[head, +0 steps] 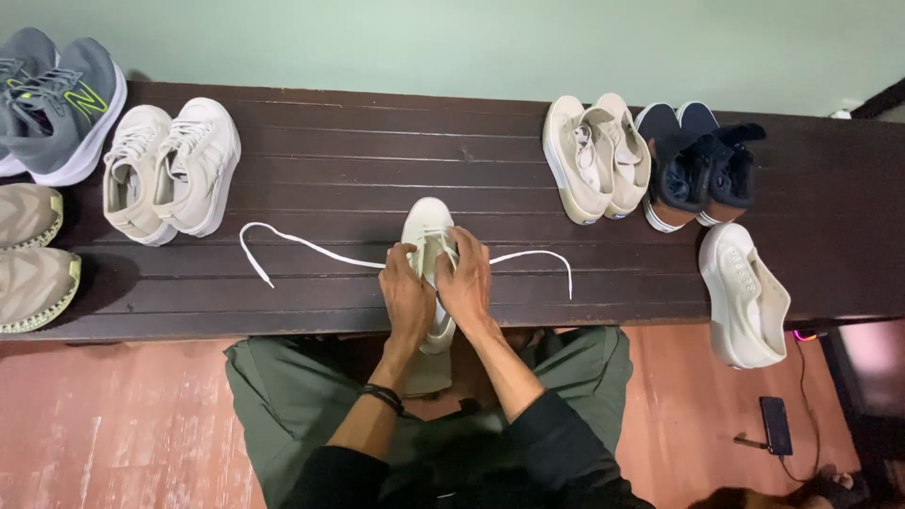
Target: A person is lacing a white sneaker by threading a white shoelace through the eyelets.
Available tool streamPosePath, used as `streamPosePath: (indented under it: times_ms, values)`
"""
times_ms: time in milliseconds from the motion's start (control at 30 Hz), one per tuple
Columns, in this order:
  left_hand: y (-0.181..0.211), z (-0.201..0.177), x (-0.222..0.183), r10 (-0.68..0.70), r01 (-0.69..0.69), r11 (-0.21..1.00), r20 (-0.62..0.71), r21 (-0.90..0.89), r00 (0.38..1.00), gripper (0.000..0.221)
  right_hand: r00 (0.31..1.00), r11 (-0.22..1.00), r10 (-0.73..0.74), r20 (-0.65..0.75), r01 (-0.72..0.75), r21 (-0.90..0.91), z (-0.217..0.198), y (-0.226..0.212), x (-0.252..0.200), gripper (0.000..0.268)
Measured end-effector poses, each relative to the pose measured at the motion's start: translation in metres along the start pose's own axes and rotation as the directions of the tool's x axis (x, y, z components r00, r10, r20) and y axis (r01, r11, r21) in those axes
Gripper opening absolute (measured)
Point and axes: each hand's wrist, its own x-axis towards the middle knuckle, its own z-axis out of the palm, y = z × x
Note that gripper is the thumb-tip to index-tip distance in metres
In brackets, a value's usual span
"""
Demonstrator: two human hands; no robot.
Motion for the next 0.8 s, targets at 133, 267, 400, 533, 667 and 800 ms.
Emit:
streamPosePath:
  times_ms: [133, 267, 400, 533, 667, 800]
  values:
    - [-0.006, 0.006, 0.0, 0.006, -0.006, 1.0, 0.004, 0.003, 1.0, 0.053, 0.994, 0.995, -0.102, 0.046, 0.102, 0.005, -0.005, -0.002, 0.007, 0.042]
    - [-0.023, 0.018, -0.001, 0.061, -0.061, 0.998, -0.033, 0.006, 0.998, 0.053, 0.987, 0.995, -0.098, 0.126, 0.099, -0.002, -0.005, 0.001, 0.025, 0.028]
    - [-0.022, 0.02, -0.001, 0.017, -0.016, 0.999, -0.036, 0.035, 0.999, 0.045, 0.925, 0.952, -0.177, 0.336, 0.247, -0.181, 0.002, 0.009, 0.038, 0.034]
    - [-0.032, 0.027, 0.0, 0.0, 0.0, 1.0, -0.028, -0.012, 1.0, 0.044, 0.871, 0.896, -0.235, 0.431, 0.366, -0.251, -0.002, 0.005, 0.034, 0.031]
    - [-0.02, 0.016, -0.001, -0.023, 0.022, 0.999, -0.003, -0.026, 1.0, 0.048, 0.879, 0.882, -0.308, 0.365, 0.408, -0.237, 0.005, 0.015, 0.028, 0.022]
    - [-0.011, 0.011, -0.001, -0.068, 0.068, 0.997, -0.001, -0.032, 0.998, 0.064, 0.916, 0.922, -0.305, 0.26, 0.352, -0.16, 0.009, 0.02, 0.023, 0.015]
